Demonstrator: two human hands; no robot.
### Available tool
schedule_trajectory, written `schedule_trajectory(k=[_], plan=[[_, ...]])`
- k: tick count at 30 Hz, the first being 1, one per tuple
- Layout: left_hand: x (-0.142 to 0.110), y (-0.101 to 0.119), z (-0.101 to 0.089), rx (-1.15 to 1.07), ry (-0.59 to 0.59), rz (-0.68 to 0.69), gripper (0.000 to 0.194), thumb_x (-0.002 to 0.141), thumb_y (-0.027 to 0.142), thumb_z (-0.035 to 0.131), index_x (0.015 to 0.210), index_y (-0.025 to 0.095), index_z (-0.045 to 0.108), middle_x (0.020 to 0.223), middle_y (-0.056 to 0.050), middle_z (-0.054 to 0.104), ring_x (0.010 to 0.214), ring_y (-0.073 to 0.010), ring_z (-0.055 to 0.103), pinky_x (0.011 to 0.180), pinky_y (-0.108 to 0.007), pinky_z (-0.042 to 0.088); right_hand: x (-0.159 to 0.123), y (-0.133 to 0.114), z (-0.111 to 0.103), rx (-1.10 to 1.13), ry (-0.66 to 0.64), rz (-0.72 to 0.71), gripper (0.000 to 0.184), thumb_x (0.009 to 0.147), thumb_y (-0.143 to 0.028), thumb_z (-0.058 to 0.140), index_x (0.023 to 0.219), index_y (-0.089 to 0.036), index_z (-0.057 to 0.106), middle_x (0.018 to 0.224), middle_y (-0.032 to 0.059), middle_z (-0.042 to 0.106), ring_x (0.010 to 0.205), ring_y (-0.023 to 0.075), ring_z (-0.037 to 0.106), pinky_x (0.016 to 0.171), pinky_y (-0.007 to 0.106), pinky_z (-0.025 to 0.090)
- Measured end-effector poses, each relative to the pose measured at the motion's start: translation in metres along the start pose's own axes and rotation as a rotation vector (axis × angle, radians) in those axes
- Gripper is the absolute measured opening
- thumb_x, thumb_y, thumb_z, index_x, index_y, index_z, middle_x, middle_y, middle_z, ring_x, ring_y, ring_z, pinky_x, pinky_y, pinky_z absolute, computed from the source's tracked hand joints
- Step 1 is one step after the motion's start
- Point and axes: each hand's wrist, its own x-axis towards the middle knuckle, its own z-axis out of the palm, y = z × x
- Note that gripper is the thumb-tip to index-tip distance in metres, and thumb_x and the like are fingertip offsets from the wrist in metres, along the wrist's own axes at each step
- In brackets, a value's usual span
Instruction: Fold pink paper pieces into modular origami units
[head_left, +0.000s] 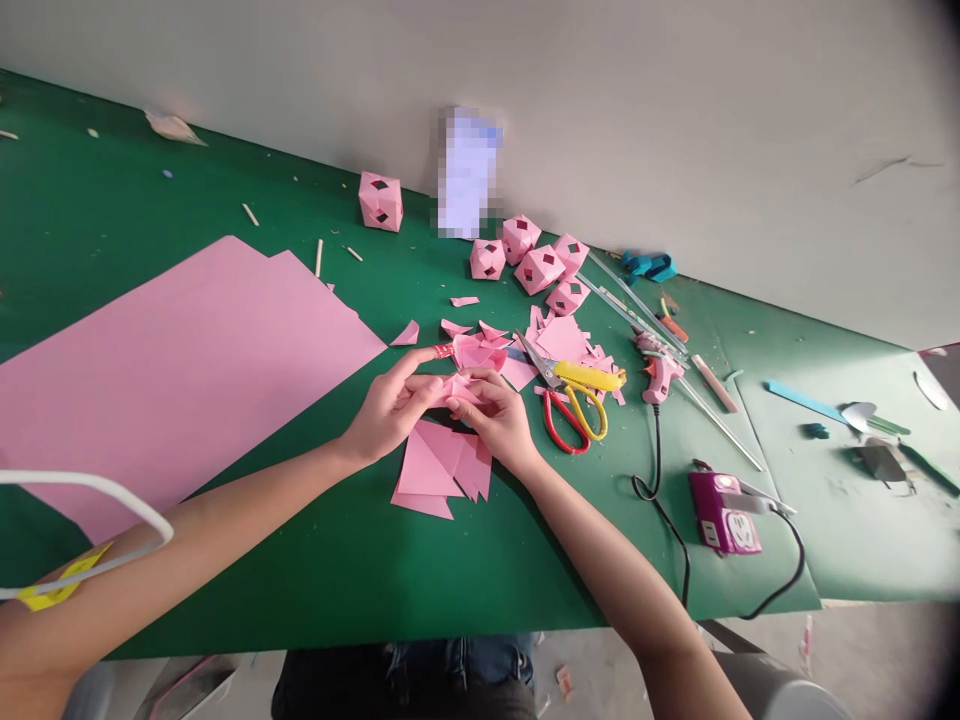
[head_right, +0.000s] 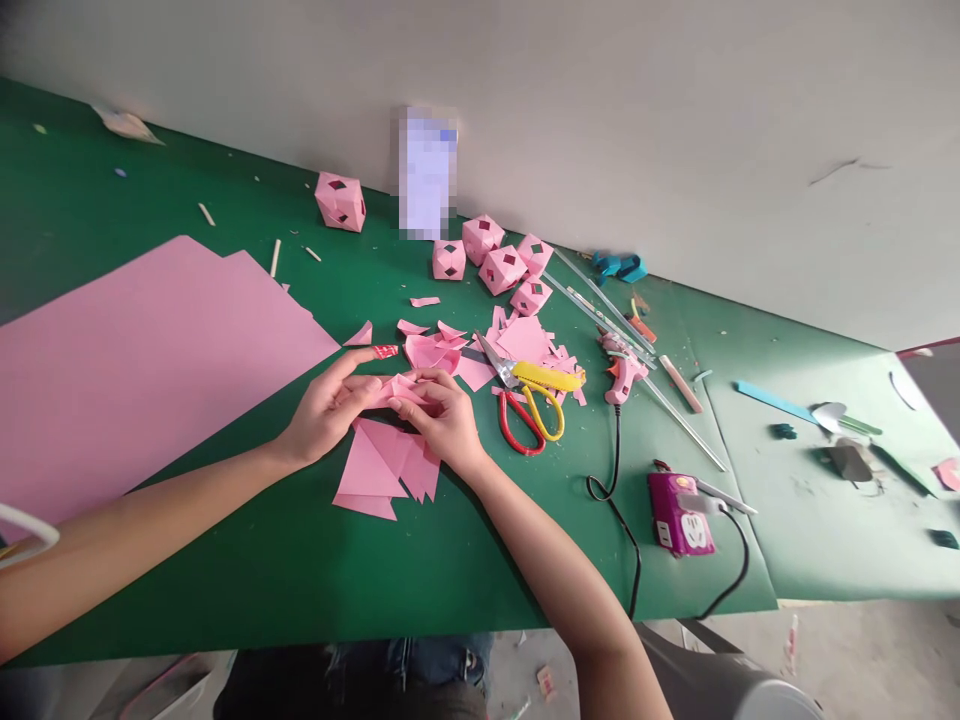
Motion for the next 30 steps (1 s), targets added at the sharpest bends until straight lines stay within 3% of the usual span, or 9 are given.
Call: schedule_trajectory(k=[4,8,12,17,23,30], plan=[[0.0,0.002,0.0,0.049,-0.018,-0.007,0.073,0.076,0.042,0.09,0.139,0.025,0.057,0.114,-0.011,0.08,0.107,-0.0331,0.078,0.095,-0.045,0.065,-0.003,-0.006,-0.001,0.0,0.045,0.003,0.039,0.086,-0.059,0.075,0.077,-0.022,0.073,0.112,0.0095,0.071,0.109,0.0259,0.069,0.097,0.039,0.056],[0.001,0.004,0.001,0.103,0.007,0.007,0.066,0.081,0.045,0.086,0.137,0.025,0.057,0.107,-0.009,0.082,0.1,-0.0313,0.08,0.091,-0.044,0.067,-0.005,-0.01,-0.001,0.027,0.017,0.008,0.04,0.092,-0.059,0.069,0.075,-0.023,0.072,0.112,0.0089,0.071,0.105,0.0245,0.07,0.094,0.038,0.057],[0.001,0.002,0.001,0.163,-0.007,0.028,0.073,0.081,0.05,0.085,0.141,0.023,0.053,0.11,-0.011,0.081,0.101,-0.0319,0.08,0.091,-0.043,0.067,-0.008,-0.007,0.004,0.102,0.078,-0.063,0.033,0.087,-0.055,0.077,0.094,-0.025,0.067,0.106,0.0058,0.071,0.108,0.0235,0.068,0.099,0.039,0.056],[0.0,-0.001,0.0,0.184,-0.034,0.069,0.087,0.081,0.05,0.085,0.152,0.022,0.042,0.128,-0.017,0.076,0.119,-0.0346,0.074,0.1,-0.045,0.064,-0.008,-0.005,0.004,0.144,0.054,-0.105,0.047,0.084,-0.05,0.083,0.123,-0.031,0.064,0.12,0.0048,0.07,0.11,0.0216,0.067,0.099,0.038,0.057],[-0.002,0.0,0.001,0.171,-0.086,0.123,0.095,0.088,0.045,0.08,0.162,0.026,0.025,0.148,-0.02,0.063,0.127,-0.0341,0.07,0.095,-0.038,0.067,-0.005,-0.012,-0.006,0.165,-0.05,-0.103,0.025,0.086,-0.051,0.082,0.097,-0.029,0.081,0.122,0.0057,0.073,0.127,0.0255,0.064,0.116,0.044,0.047],[-0.001,0.0,0.003,0.314,-0.052,0.173,0.08,0.086,0.049,0.081,0.151,0.024,0.041,0.114,-0.01,0.08,0.107,-0.0282,0.079,0.093,-0.038,0.066,-0.005,-0.012,-0.007,0.269,-0.011,-0.024,0.024,0.082,-0.051,0.085,0.087,-0.028,0.082,0.11,0.0038,0.075,0.114,0.0229,0.068,0.111,0.044,0.05]])
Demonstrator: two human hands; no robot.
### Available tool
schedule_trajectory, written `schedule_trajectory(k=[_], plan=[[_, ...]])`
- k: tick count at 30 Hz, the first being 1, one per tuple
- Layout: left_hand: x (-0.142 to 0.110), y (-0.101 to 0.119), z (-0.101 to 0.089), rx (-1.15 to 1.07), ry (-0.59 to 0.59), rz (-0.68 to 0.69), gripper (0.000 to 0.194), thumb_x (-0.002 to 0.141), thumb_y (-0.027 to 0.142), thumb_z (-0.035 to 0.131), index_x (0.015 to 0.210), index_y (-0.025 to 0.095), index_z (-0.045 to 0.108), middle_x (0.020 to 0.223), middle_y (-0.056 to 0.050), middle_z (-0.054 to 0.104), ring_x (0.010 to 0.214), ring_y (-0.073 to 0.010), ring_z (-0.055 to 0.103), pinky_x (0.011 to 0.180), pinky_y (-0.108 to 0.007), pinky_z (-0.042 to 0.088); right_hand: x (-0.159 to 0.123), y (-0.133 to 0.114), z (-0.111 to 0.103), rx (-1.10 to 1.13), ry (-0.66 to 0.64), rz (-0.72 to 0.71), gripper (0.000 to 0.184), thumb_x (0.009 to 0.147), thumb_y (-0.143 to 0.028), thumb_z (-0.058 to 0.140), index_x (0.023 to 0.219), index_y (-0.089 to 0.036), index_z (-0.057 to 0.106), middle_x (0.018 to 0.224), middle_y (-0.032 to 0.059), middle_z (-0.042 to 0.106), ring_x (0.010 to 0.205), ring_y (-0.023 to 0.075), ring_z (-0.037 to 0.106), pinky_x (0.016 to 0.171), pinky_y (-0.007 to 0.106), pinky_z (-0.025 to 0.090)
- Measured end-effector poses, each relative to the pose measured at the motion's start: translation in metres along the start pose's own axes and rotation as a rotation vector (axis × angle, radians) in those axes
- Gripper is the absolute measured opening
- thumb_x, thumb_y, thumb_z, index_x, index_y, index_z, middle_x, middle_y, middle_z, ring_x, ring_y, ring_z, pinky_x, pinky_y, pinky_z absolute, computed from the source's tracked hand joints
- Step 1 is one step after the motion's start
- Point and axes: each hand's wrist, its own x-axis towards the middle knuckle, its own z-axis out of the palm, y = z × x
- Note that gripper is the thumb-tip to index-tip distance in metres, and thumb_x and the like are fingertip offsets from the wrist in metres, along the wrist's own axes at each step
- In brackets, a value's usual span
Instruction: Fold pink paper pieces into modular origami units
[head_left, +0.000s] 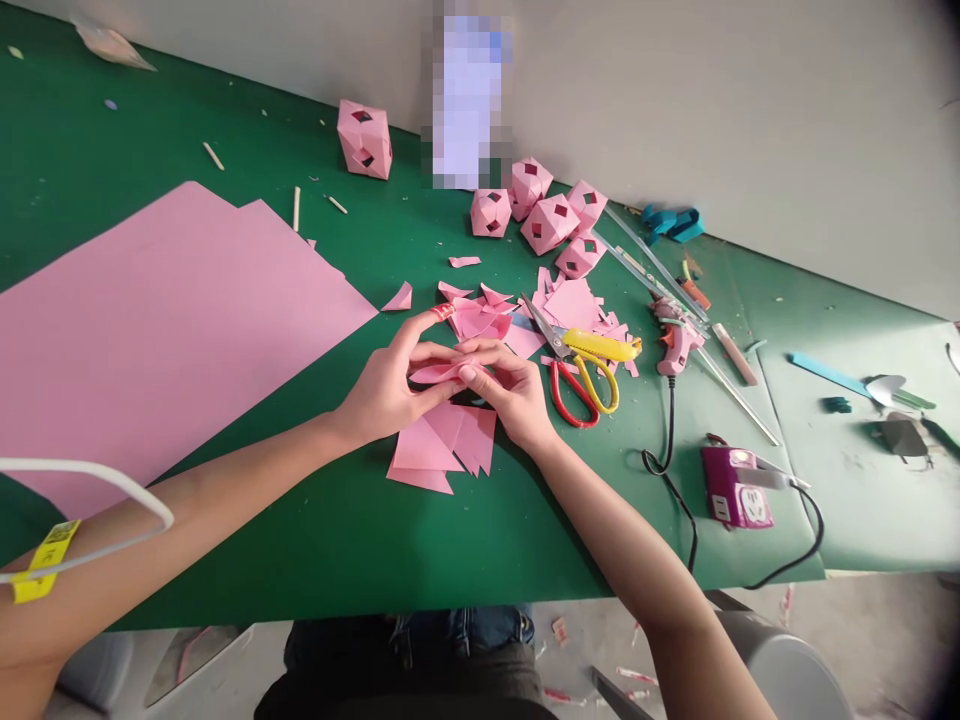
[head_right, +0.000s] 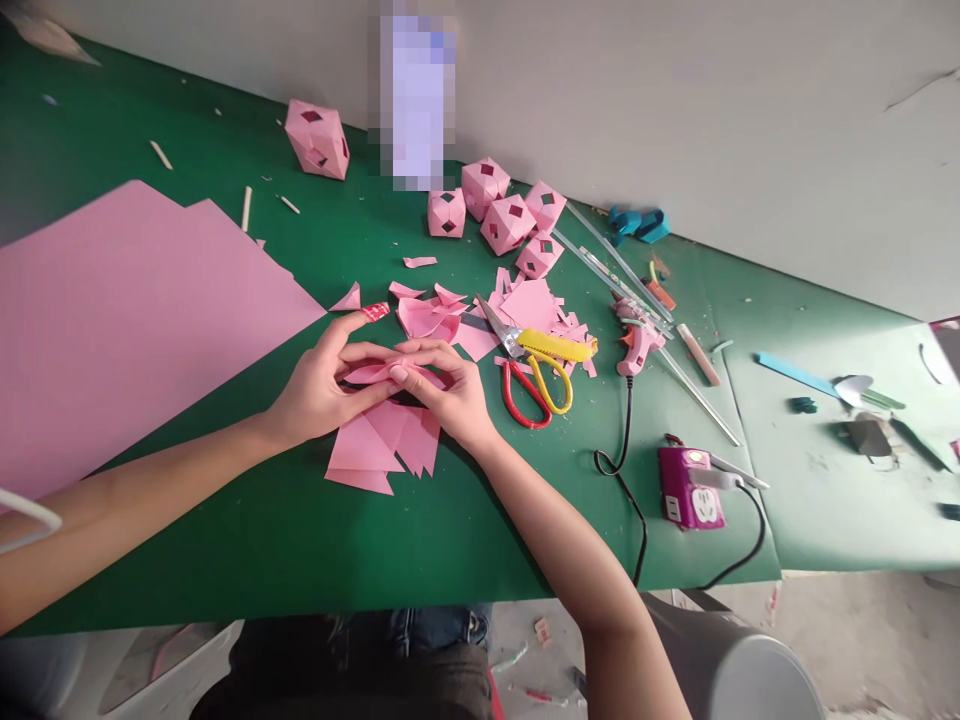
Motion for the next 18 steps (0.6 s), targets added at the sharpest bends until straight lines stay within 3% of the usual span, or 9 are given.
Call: schedule_trajectory(k=[7,13,18], plan=[[0.0012,0.0007,-0.0008,0.116,0.039,0.057,0.06,0.089,0.048,0.078,0.136,0.022,0.052,0.102,-0.006,0.081,0.095,-0.0234,0.081,0.086,-0.033,0.065,-0.0006,0.0009,0.0014,0.046,-0.008,0.012,0.018,0.081,-0.046,0.087,0.085,-0.029,0.083,0.106,0.0031,0.075,0.109,0.0212,0.069,0.107,0.042,0.052],[0.001,0.0064,-0.0025,0.101,-0.005,0.015,0.058,0.088,0.049,0.079,0.133,0.022,0.052,0.097,-0.004,0.081,0.088,-0.0216,0.08,0.079,-0.031,0.065,-0.0007,0.0038,-0.0009,0.072,-0.008,0.005,0.008,0.085,-0.038,0.084,0.087,-0.031,0.083,0.105,0.001,0.078,0.109,0.0197,0.07,0.106,0.039,0.054],[0.0014,0.0047,-0.001,0.109,0.006,0.037,0.055,0.088,0.043,0.079,0.132,0.022,0.054,0.096,-0.003,0.081,0.086,-0.0192,0.08,0.081,-0.03,0.064,-0.0019,0.0021,0.0014,0.136,0.002,0.075,0.011,0.085,-0.04,0.084,0.088,-0.03,0.083,0.099,0.0007,0.081,0.096,0.02,0.074,0.089,0.037,0.062]])
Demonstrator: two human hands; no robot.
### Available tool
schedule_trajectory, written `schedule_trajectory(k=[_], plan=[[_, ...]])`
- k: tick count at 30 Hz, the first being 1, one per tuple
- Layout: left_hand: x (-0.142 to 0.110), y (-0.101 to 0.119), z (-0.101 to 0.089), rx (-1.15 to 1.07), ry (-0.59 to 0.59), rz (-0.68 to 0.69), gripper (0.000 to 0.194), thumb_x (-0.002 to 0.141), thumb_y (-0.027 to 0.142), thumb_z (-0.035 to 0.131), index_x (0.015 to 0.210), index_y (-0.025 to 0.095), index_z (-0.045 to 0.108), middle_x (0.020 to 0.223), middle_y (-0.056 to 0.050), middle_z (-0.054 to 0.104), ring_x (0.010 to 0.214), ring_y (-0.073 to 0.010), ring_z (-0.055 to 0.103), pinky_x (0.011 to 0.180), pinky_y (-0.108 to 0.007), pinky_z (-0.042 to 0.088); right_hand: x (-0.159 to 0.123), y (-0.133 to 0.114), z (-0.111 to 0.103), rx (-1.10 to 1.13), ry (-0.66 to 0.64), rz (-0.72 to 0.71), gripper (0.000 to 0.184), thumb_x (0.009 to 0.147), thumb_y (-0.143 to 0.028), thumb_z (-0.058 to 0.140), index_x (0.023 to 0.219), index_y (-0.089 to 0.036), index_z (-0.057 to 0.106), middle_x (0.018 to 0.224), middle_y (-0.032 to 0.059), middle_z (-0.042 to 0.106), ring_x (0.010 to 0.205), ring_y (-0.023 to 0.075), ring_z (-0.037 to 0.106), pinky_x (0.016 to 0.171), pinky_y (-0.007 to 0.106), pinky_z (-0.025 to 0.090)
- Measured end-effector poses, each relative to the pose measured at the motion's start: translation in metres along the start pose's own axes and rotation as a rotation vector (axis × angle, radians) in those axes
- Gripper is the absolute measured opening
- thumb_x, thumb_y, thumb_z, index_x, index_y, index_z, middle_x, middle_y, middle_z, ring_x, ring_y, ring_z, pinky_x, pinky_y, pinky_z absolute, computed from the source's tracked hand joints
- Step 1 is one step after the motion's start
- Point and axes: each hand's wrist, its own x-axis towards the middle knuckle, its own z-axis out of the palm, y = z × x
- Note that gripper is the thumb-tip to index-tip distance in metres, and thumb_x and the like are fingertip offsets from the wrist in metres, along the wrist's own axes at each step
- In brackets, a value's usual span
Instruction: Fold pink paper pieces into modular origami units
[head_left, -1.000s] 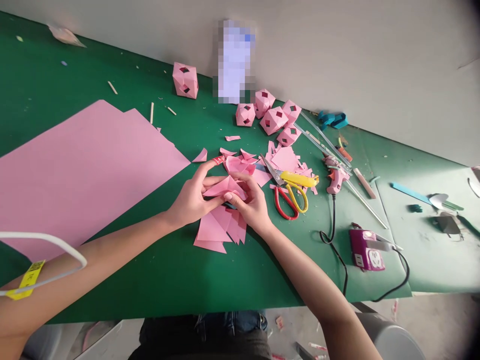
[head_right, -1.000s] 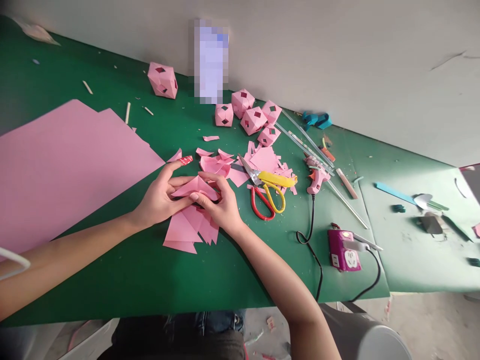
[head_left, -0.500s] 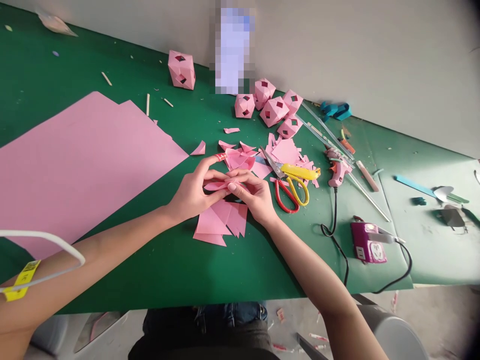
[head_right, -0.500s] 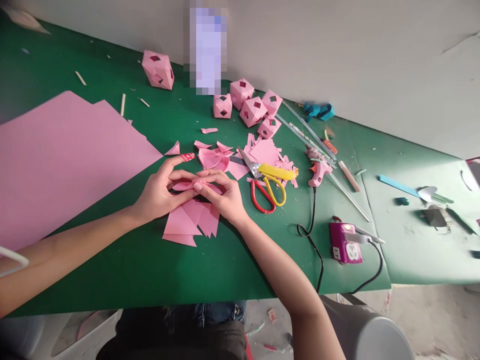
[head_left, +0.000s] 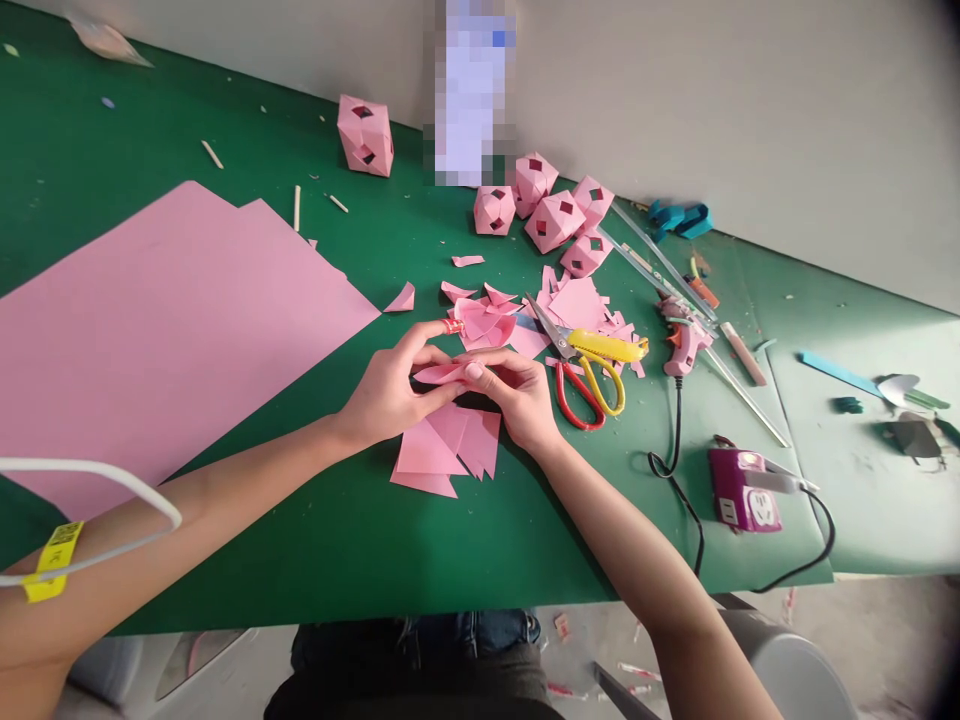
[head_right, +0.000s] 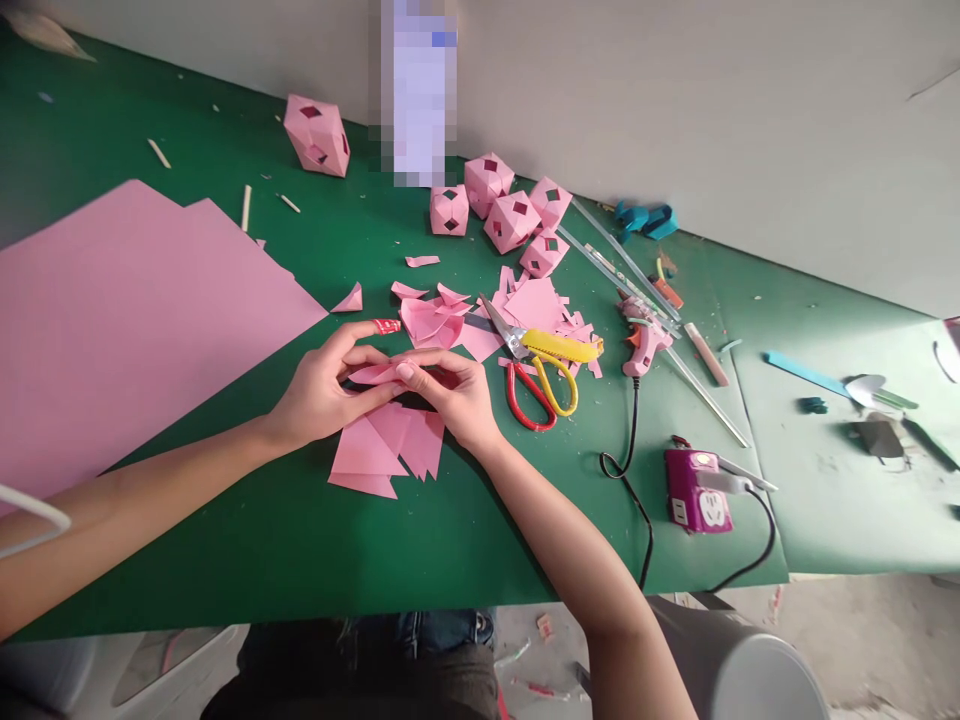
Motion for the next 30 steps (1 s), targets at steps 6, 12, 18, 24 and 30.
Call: schedule_trajectory(k=[6,12,18,24,30], plan=[[-0.0004,-0.0033,0.0002,0.022,0.014,0.011,0.051,0.088,0.041,0.079,0.13,0.023,0.056,0.093,-0.002,0.081,0.084,-0.0183,0.079,0.08,-0.029,0.063,-0.001,-0.0015,0.0026,0.037,0.023,0.055,0.018,0.082,-0.044,0.087,0.087,-0.027,0.083,0.094,0.0009,0.082,0.087,0.0192,0.076,0.085,0.037,0.065],[0.0004,-0.0037,-0.0002,0.023,0.018,0.019,0.049,0.087,0.044,0.08,0.125,0.023,0.058,0.09,-0.001,0.081,0.08,-0.0174,0.078,0.076,-0.028,0.062,-0.0008,-0.0022,0.0029,0.05,0.053,0.109,0.025,0.078,-0.049,0.088,0.087,-0.026,0.084,0.097,0.0024,0.083,0.095,0.0235,0.079,0.091,0.042,0.066],[0.0009,-0.0018,-0.0004,0.028,0.013,0.007,0.05,0.086,0.05,0.079,0.123,0.022,0.058,0.085,-0.001,0.079,0.075,-0.0172,0.077,0.072,-0.028,0.061,0.0007,-0.0024,0.0046,0.029,0.115,0.115,0.026,0.073,-0.05,0.091,0.085,-0.028,0.085,0.093,0.001,0.083,0.09,0.0236,0.079,0.087,0.042,0.068],[-0.0008,0.0016,0.0004,0.088,0.035,0.012,0.051,0.086,0.05,0.08,0.123,0.023,0.059,0.076,0.002,0.076,0.065,-0.014,0.072,0.065,-0.025,0.058,0.0015,-0.0017,0.0063,0.036,0.151,0.114,0.023,0.071,-0.047,0.092,0.084,-0.028,0.086,0.086,0.0002,0.083,0.078,0.0207,0.078,0.079,0.037,0.068],[0.001,0.0008,0.0014,0.098,0.044,0.026,0.048,0.085,0.047,0.081,0.12,0.022,0.059,0.069,0.004,0.072,0.057,-0.0117,0.065,0.06,-0.025,0.053,0.0015,-0.0007,0.0084,0.039,0.173,0.111,0.024,0.071,-0.048,0.092,0.082,-0.027,0.085,0.085,0.0008,0.083,0.077,0.0207,0.077,0.077,0.036,0.066]])
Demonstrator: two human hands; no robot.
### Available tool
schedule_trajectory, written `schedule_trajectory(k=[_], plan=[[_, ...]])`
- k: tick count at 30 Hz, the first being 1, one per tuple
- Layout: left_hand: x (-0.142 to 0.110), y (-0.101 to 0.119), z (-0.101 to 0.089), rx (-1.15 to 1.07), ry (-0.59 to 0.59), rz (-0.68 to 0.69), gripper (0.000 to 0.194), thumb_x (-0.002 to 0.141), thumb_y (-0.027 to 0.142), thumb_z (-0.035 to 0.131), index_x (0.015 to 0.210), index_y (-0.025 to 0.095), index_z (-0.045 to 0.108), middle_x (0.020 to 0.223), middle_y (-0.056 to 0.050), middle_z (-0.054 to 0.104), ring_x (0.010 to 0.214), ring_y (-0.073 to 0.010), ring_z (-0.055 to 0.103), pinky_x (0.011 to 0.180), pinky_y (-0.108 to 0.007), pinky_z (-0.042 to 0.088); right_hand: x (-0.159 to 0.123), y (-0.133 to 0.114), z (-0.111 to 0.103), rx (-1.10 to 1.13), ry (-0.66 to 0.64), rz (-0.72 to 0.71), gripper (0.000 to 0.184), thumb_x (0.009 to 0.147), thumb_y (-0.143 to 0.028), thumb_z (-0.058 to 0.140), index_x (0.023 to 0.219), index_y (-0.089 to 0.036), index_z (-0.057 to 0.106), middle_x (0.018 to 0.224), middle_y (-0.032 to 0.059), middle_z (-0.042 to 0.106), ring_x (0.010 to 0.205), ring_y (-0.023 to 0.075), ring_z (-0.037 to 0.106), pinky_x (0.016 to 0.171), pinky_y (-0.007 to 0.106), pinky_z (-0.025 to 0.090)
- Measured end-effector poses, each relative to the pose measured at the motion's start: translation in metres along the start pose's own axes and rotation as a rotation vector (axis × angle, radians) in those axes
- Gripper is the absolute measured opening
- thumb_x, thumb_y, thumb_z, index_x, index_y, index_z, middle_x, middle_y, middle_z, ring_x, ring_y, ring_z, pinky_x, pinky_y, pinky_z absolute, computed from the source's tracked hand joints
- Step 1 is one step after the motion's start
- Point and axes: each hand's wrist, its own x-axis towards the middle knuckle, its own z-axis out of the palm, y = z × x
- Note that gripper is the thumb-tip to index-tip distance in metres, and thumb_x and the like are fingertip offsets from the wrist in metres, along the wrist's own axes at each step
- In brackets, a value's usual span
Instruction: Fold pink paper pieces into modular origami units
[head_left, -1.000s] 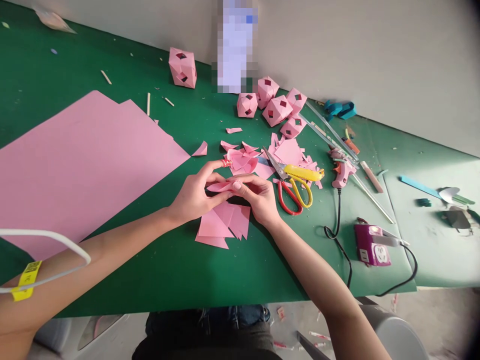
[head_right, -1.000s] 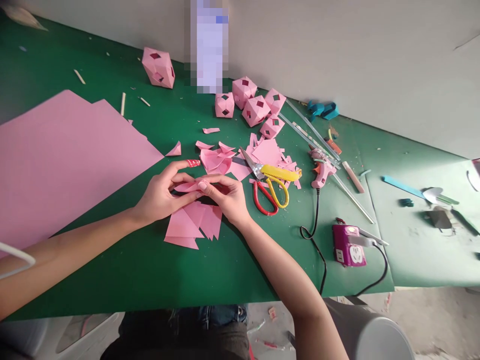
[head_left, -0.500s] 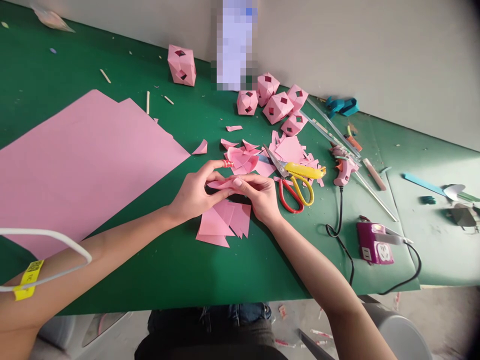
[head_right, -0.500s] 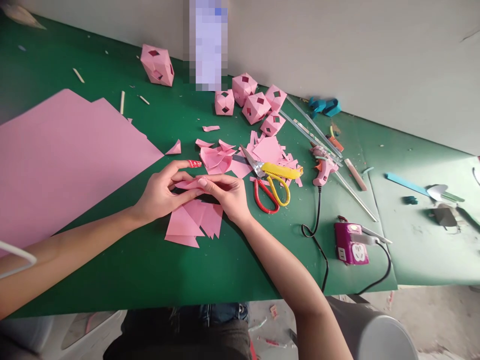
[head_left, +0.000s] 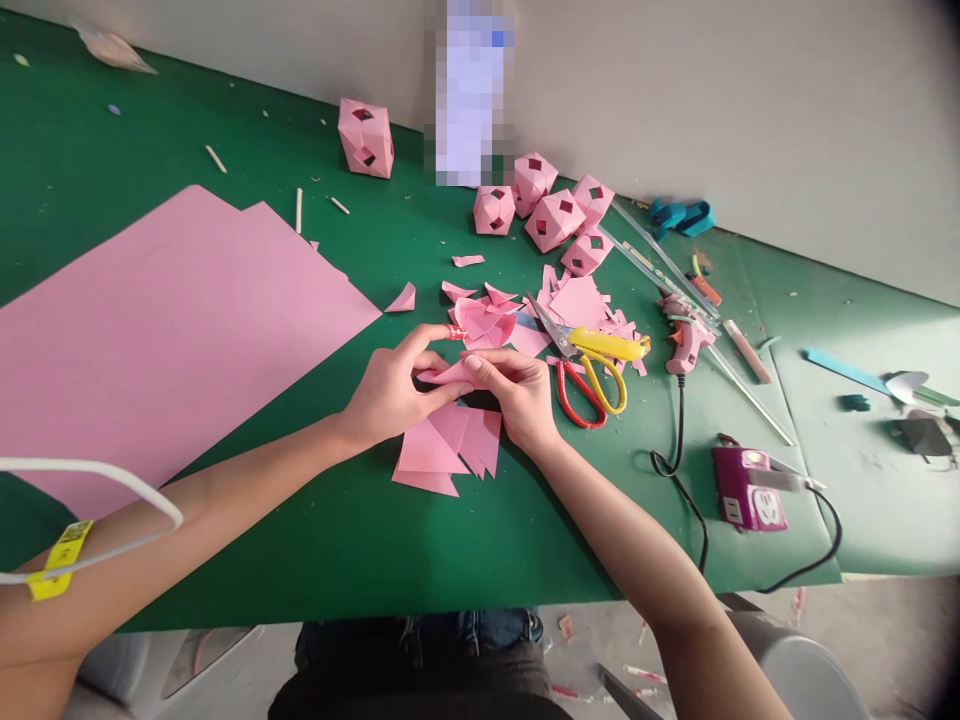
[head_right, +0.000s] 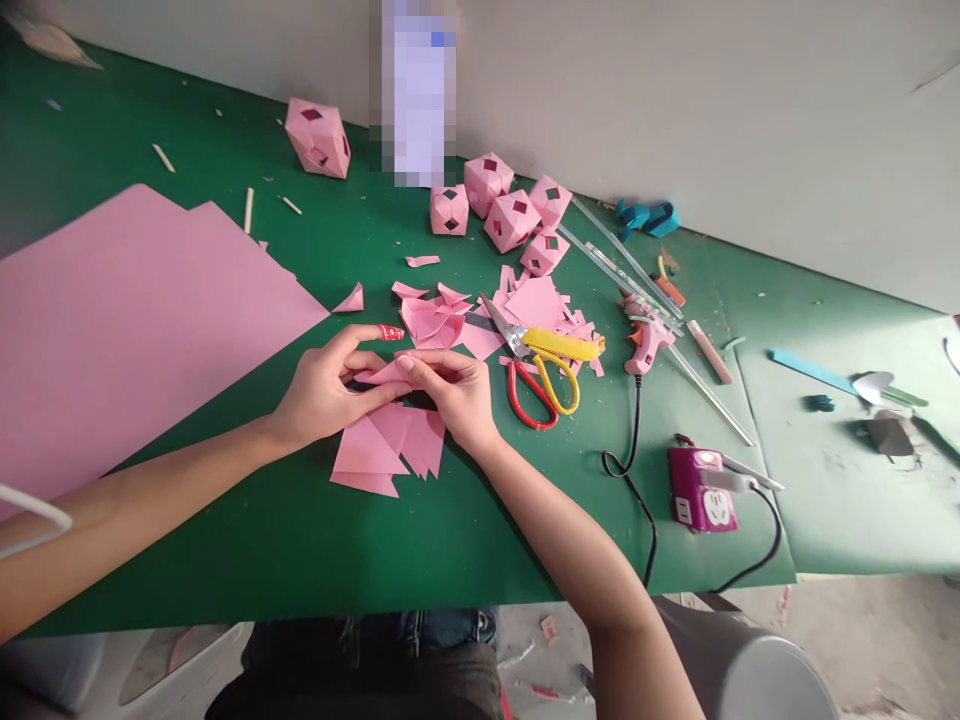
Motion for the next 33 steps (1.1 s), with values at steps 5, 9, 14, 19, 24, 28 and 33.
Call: schedule_trajectory(k=[5,9,14,19,24,28,33], plan=[[0.0022,-0.0003,0.0028,-0.012,-0.022,-0.048,0.041,0.085,0.039,0.081,0.114,0.024,0.055,0.065,0.008,0.067,0.051,-0.0098,0.057,0.056,-0.025,0.048,0.001,0.0038,0.0015,-0.033,0.06,0.009,0.03,0.071,-0.052,0.091,0.081,-0.025,0.083,0.086,0.0019,0.082,0.08,0.0219,0.077,0.078,0.037,0.065],[0.0034,-0.0003,0.0038,-0.155,-0.009,-0.172,0.047,0.083,0.039,0.083,0.114,0.025,0.051,0.065,0.008,0.065,0.053,-0.0107,0.06,0.055,-0.025,0.047,0.0043,0.0052,-0.0016,-0.036,-0.001,-0.005,0.034,0.074,-0.052,0.089,0.094,-0.025,0.082,0.094,0.0021,0.083,0.086,0.0207,0.077,0.082,0.035,0.064],[0.0071,-0.0041,0.0007,-0.345,0.125,-0.253,0.055,0.077,0.049,0.087,0.112,0.027,0.051,0.062,0.009,0.055,0.054,-0.0131,0.062,0.051,-0.026,0.05,0.006,0.0023,-0.0051,-0.104,-0.07,-0.017,0.044,0.071,-0.05,0.092,0.106,-0.025,0.079,0.107,0.0028,0.082,0.094,0.0215,0.077,0.086,0.034,0.062],[0.0078,-0.0048,-0.0001,-0.392,0.115,-0.251,0.055,0.078,0.05,0.087,0.113,0.027,0.052,0.064,0.008,0.054,0.057,-0.0127,0.062,0.054,-0.027,0.054,0.0053,0.0028,-0.004,-0.13,-0.064,-0.023,0.029,0.075,-0.05,0.089,0.088,-0.024,0.081,0.092,0.0014,0.082,0.086,0.0202,0.076,0.082,0.032,0.06],[0.0073,-0.0018,0.0003,-0.392,0.099,-0.244,0.053,0.081,0.047,0.084,0.117,0.025,0.052,0.07,0.005,0.062,0.066,-0.0143,0.067,0.063,-0.028,0.059,0.0056,0.0035,-0.0036,-0.118,-0.003,-0.018,0.03,0.074,-0.051,0.089,0.08,-0.024,0.08,0.082,0.0006,0.08,0.077,0.0185,0.073,0.077,0.032,0.058],[0.0067,-0.003,-0.0005,-0.367,0.087,-0.24,0.051,0.082,0.047,0.084,0.117,0.025,0.053,0.069,0.005,0.061,0.065,-0.0168,0.07,0.06,-0.03,0.061,0.0061,0.0036,-0.0047,-0.123,-0.008,-0.011,0.033,0.071,-0.053,0.09,0.073,-0.024,0.077,0.074,0.0,0.077,0.073,0.0188,0.072,0.078,0.033,0.059],[0.0077,-0.0044,-0.0011,-0.432,0.09,-0.271,0.054,0.081,0.047,0.085,0.117,0.025,0.053,0.071,0.004,0.067,0.07,-0.0198,0.076,0.065,-0.032,0.065,0.0073,0.0056,-0.0059,-0.111,-0.02,0.001,0.033,0.074,-0.056,0.088,0.077,-0.024,0.08,0.077,0.0008,0.078,0.073,0.0193,0.074,0.076,0.034,0.061]])
